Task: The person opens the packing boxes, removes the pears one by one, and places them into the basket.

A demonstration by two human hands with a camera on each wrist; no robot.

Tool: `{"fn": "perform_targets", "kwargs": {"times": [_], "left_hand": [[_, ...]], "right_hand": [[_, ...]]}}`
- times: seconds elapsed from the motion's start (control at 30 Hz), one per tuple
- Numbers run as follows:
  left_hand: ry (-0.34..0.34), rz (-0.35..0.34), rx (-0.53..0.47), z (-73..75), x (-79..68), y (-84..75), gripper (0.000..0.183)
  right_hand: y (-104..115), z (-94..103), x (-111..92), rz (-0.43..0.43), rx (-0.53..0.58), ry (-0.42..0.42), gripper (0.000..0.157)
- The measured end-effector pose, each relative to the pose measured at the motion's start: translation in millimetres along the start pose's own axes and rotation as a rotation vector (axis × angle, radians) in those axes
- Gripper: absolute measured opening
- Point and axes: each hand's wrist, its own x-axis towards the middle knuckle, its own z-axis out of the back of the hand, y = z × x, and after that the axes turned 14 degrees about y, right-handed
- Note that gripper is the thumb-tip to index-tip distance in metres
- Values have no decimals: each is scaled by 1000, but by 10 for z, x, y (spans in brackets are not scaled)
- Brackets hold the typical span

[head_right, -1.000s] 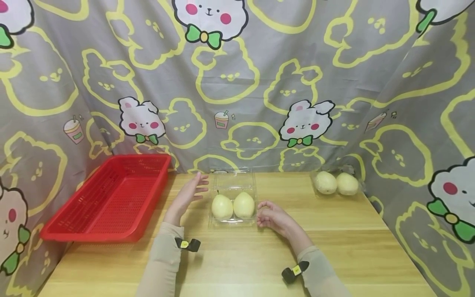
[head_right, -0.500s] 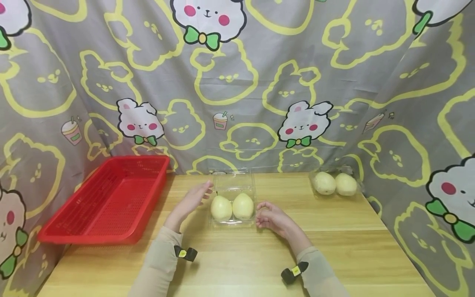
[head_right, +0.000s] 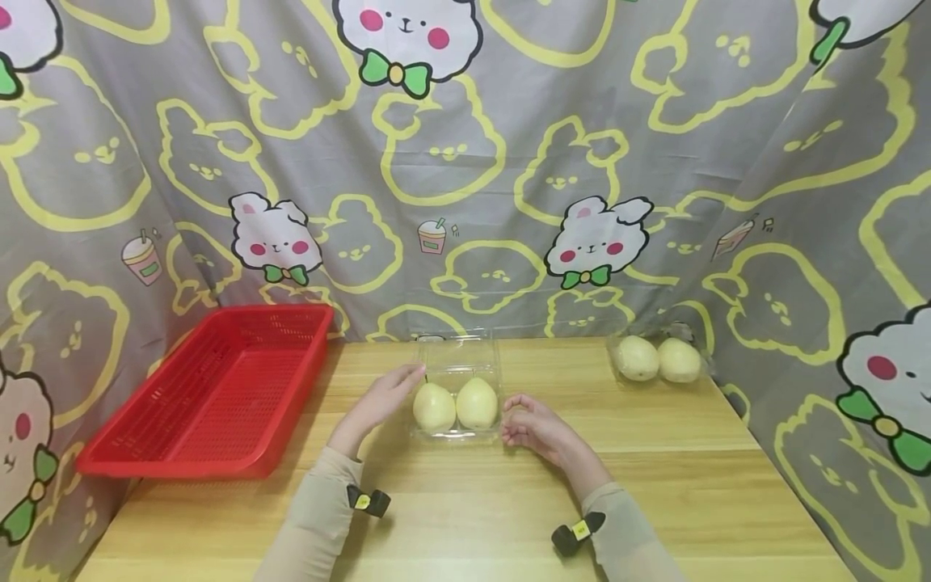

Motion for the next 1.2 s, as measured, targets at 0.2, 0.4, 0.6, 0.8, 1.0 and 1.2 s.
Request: {"fn": "perform_targets", "kwargs": {"times": [0.2,0.4,0.6,0.8,1.0,1.2], "left_hand": [[67,-59,76,-27,-9,-1,68],[80,-62,148,-68,-16,9,70],[71,-49,194,-135,-9,0,74],[51,-20,227,-183,-21,-27,73],[55,-15,310,-229,20,7,77],[56,-8,355,-253,44,28,80]], "right_hand": [[-1,-2,5,-1,-1,-5,25],[9,-12,0,0,1,0,25],[11,-12,2,3,4,0,25],[6,-5,-2,1,2,0,26],[10,-7,-5,10,0,12,24],[4,-9,3,18,4,18,24]]}}
